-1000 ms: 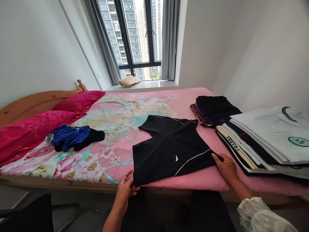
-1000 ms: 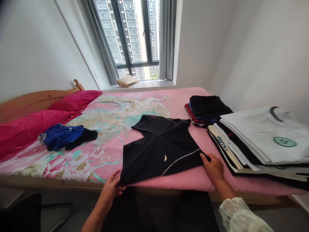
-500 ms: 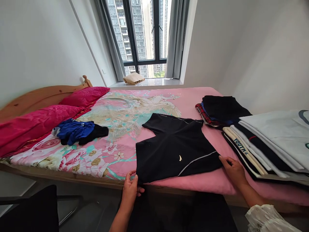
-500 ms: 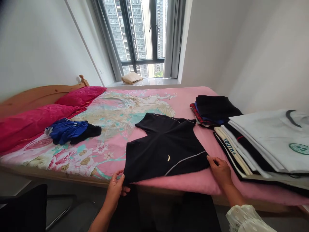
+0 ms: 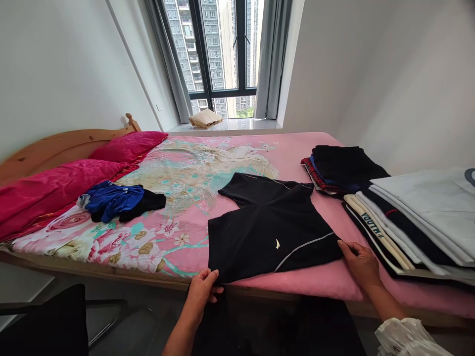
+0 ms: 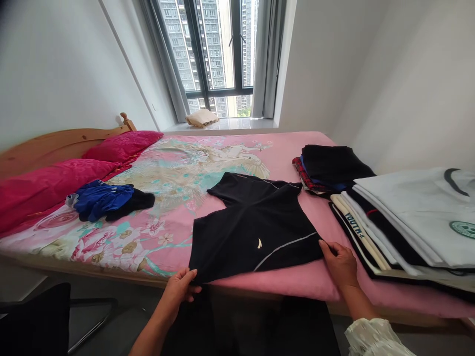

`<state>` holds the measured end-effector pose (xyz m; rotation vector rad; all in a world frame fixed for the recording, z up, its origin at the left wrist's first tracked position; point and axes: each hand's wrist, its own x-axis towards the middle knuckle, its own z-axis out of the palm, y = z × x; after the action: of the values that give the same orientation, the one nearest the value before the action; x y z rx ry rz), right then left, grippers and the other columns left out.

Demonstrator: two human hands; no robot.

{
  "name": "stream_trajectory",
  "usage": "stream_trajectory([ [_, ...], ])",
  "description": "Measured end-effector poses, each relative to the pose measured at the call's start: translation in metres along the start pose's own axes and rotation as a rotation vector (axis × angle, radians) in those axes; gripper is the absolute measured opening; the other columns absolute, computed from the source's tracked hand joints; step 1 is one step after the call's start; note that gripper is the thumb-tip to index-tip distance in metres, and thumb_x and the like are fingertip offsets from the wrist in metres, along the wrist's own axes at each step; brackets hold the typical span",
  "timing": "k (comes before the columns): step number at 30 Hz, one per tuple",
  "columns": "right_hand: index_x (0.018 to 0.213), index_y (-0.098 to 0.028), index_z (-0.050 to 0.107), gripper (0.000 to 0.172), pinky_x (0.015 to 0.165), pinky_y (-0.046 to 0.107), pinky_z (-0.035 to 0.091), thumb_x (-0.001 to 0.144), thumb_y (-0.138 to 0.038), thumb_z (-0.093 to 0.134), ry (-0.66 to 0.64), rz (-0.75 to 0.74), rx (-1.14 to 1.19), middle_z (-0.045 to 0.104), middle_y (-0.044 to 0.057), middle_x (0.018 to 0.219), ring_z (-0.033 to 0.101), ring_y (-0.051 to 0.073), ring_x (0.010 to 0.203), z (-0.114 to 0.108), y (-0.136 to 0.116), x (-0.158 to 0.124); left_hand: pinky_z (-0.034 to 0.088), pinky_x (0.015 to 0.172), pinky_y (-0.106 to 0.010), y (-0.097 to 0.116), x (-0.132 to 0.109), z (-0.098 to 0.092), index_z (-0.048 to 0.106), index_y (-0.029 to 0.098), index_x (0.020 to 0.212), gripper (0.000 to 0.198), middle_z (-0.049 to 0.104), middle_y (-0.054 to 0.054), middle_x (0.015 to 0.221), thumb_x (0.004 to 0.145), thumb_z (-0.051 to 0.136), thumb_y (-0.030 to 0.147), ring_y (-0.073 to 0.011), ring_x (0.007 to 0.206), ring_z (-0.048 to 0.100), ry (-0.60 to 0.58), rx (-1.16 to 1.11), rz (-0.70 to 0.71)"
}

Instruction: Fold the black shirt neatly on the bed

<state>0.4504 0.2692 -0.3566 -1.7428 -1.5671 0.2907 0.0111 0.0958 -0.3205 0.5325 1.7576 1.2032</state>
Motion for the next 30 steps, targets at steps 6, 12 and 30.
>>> stream_trajectory([
  [6, 0.063, -0.022, 0.060, 0.051, 0.065, 0.037, 0.040, 0.072, -0.070, 0.045, 0.068, 0.006, -0.077, 0.061, 0.006, 0.066, 0.055, 0.025, 0.070, 0.003, -0.001, -0.001, 0.035, 0.030, -0.015, -0.010, -0.003, 0.003, 0.037, 0.022, 0.067, 0.039, 0.047, 0.010, 0.048, 0.056, 0.068, 0.042, -0.0136, 0.041, 0.060, 0.088, 0.007, 0.013],
  [12, 0.090, -0.019, 0.062, 0.050, 0.071, 0.037, 0.045, 0.069, -0.063, 0.054, 0.135, 0.023, 0.054, 0.066, 0.006, 0.076, 0.060, 0.024, 0.073, 0.011, 0.007, -0.001, 0.033, 0.030, -0.019, -0.002, -0.002, 0.002, 0.044, 0.021, 0.095, 0.044, 0.058, 0.007, 0.056, 0.057, 0.061, 0.035, -0.0127, 0.035, 0.055, 0.079, 0.048, 0.031],
  [30, 0.094, -0.019, 0.059, 0.039, 0.072, 0.036, 0.047, 0.080, -0.053, 0.047, 0.115, -0.048, 0.027, 0.067, 0.006, 0.074, 0.063, 0.024, 0.073, 0.014, 0.002, 0.003, 0.043, 0.083, -0.051, 0.117, 0.143, -0.013, 0.061, 0.016, 0.063, 0.045, 0.068, -0.018, 0.078, 0.073, 0.048, 0.058, -0.0398, 0.091, 0.062, 0.240, 1.006, 0.260],
])
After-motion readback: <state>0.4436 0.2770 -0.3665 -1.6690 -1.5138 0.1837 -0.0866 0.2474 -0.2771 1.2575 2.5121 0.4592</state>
